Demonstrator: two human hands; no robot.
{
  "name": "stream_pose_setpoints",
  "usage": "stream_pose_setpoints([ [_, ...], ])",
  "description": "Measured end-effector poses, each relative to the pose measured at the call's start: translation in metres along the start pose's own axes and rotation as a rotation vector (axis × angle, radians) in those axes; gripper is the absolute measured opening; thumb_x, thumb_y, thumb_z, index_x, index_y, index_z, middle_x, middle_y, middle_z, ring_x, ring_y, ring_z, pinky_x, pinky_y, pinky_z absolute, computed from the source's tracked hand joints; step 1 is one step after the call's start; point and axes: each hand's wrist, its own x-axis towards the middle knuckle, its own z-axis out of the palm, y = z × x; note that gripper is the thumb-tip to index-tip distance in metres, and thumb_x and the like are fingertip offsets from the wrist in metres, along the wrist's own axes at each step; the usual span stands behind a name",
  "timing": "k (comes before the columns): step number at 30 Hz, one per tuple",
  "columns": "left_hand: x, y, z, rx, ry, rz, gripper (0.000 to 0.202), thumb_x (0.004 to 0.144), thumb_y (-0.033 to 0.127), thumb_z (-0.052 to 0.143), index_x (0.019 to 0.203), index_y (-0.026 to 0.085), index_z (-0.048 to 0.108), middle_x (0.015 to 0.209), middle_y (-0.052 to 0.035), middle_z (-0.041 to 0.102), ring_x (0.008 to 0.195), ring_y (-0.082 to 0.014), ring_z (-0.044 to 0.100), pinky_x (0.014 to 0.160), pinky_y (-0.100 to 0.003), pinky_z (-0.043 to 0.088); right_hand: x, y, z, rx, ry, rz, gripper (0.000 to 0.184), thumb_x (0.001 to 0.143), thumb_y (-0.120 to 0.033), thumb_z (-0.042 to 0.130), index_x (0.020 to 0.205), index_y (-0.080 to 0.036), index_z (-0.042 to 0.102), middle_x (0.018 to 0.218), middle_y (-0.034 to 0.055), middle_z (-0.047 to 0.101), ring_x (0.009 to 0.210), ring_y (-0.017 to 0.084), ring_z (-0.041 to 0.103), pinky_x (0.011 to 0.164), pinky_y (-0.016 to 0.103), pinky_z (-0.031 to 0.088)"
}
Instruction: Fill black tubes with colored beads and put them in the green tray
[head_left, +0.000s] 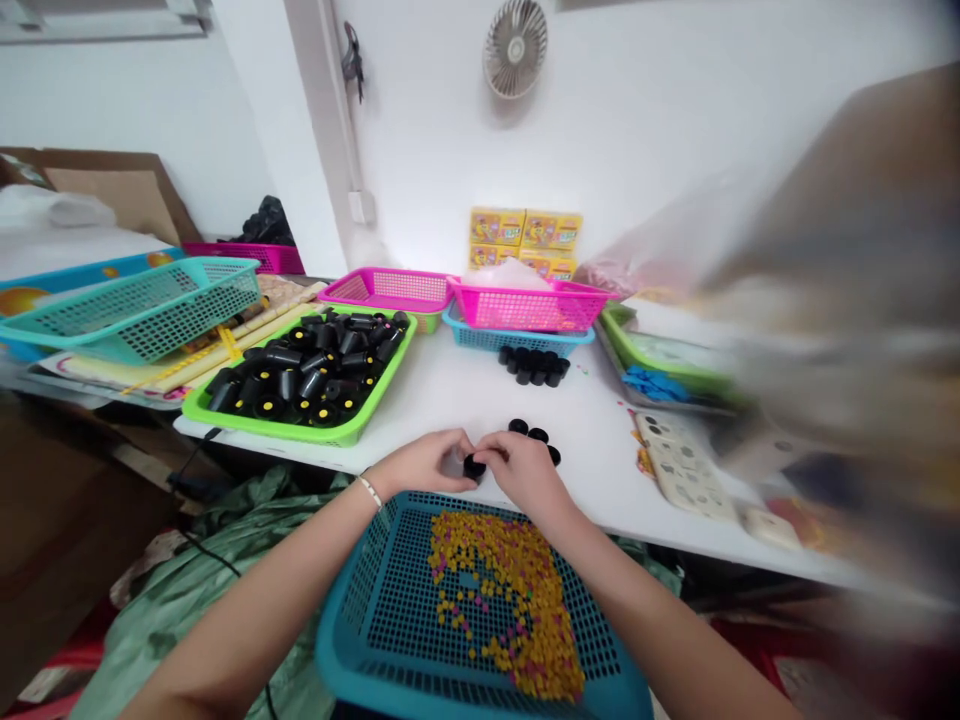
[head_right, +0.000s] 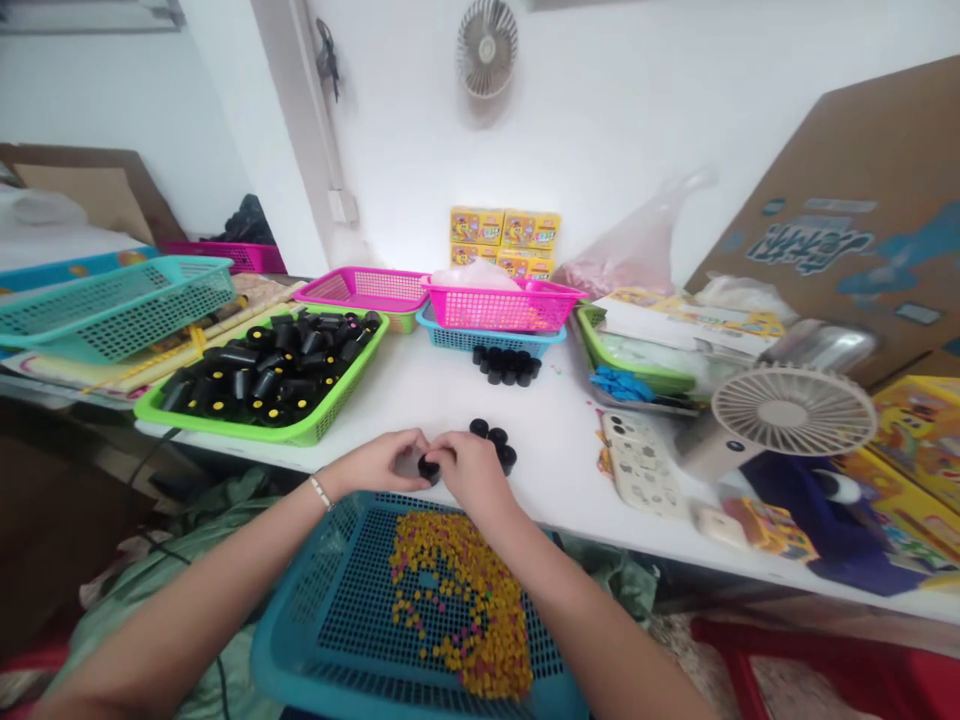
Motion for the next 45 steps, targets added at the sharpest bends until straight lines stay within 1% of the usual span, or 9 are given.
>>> stream_pose_setpoints([
  [5,0.000,-0.004,0.000,-0.022,0.007,0.009,0.031,0.070,0.035,0.071,0.092,0.018,0.056,0.088,-0.0010,0.063,0.080,-0.0157,0.057,0.072,-0.027,0.044,-0.002,0.005,0.005,-0.039,0.005,-0.071,0.020,0.076,-0.007,0.055,0.072,-0.022,0.067,0.079,0.0017,0.067,0.078,0.017,0.061,0.078,0.031,0.048],
  [12,0.000,-0.005,-0.001,-0.078,-0.009,0.014,0.031,0.070,0.033,0.071,0.094,0.018,0.058,0.090,-0.0013,0.063,0.081,-0.0154,0.058,0.072,-0.027,0.044,0.002,0.007,0.005,0.065,-0.085,0.056,0.012,0.076,-0.015,0.061,0.068,-0.021,0.067,0.084,0.0023,0.064,0.075,0.016,0.061,0.071,0.030,0.050],
  [18,0.001,-0.009,-0.001,-0.047,-0.005,-0.005,0.033,0.066,0.036,0.074,0.086,0.018,0.055,0.083,0.0004,0.063,0.075,-0.0144,0.057,0.067,-0.026,0.043,0.023,-0.011,-0.002,-0.090,-0.255,0.155,0.008,0.071,-0.014,0.067,0.066,-0.020,0.069,0.061,-0.0003,0.066,0.055,0.015,0.059,0.061,0.030,0.047],
  [22,0.001,-0.012,0.000,-0.203,-0.003,-0.029,0.047,0.062,0.031,0.077,0.097,0.019,0.047,0.090,-0.0029,0.065,0.083,-0.0162,0.060,0.074,-0.028,0.046,0.040,-0.021,-0.009,-0.120,-0.438,0.185,0.013,0.065,-0.009,0.070,0.059,-0.021,0.069,0.050,-0.0022,0.063,0.048,0.015,0.059,0.055,0.028,0.046],
  [25,0.001,-0.012,0.002,-0.225,-0.003,-0.042,0.055,0.061,0.029,0.078,0.103,0.020,0.043,0.085,-0.0019,0.065,0.080,-0.0159,0.059,0.074,-0.029,0.046,0.045,-0.020,-0.015,-0.097,-0.427,0.179,0.013,0.068,-0.010,0.067,0.059,-0.020,0.069,0.051,-0.0015,0.063,0.048,0.015,0.060,0.054,0.028,0.047],
  [29,-0.001,-0.009,-0.001,-0.102,0.089,0.024,0.042,0.068,0.025,0.072,0.102,0.020,0.049,0.088,-0.0014,0.062,0.080,-0.0152,0.057,0.075,-0.030,0.047,0.031,-0.015,-0.020,0.107,-0.257,0.192,0.012,0.080,-0.023,0.060,0.076,-0.017,0.070,0.063,0.0018,0.067,0.055,0.014,0.062,0.056,0.028,0.051],
  [34,-0.003,-0.010,-0.006,0.035,0.244,0.207,0.032,0.075,0.011,0.063,0.104,0.021,0.058,0.112,-0.0071,0.055,0.108,-0.0199,0.053,0.095,-0.039,0.043,-0.019,-0.014,-0.004,0.722,-0.053,0.481,0.032,0.080,-0.030,0.065,0.110,-0.018,0.063,0.084,0.0035,0.067,0.066,0.014,0.065,0.068,0.031,0.056],
  [39,-0.007,-0.016,-0.002,0.083,0.246,0.417,0.026,0.083,0.009,0.055,0.106,0.021,0.061,0.114,-0.0093,0.051,0.116,-0.0203,0.051,0.095,-0.036,0.048,-0.051,-0.011,0.024,1.260,-0.060,0.700,0.024,0.076,-0.028,0.072,0.093,-0.012,0.068,0.096,0.0095,0.069,0.092,0.017,0.065,0.089,0.027,0.052],
  [45,-0.021,-0.013,0.011,0.217,0.284,0.517,0.024,0.088,0.013,0.051,0.108,0.020,0.064,0.115,-0.0101,0.054,0.117,-0.0199,0.052,0.097,-0.034,0.050,-0.055,-0.008,0.030,1.380,0.002,0.661,0.014,0.073,-0.018,0.073,0.086,-0.013,0.071,0.094,0.0050,0.069,0.091,0.013,0.064,0.092,0.022,0.049],
])
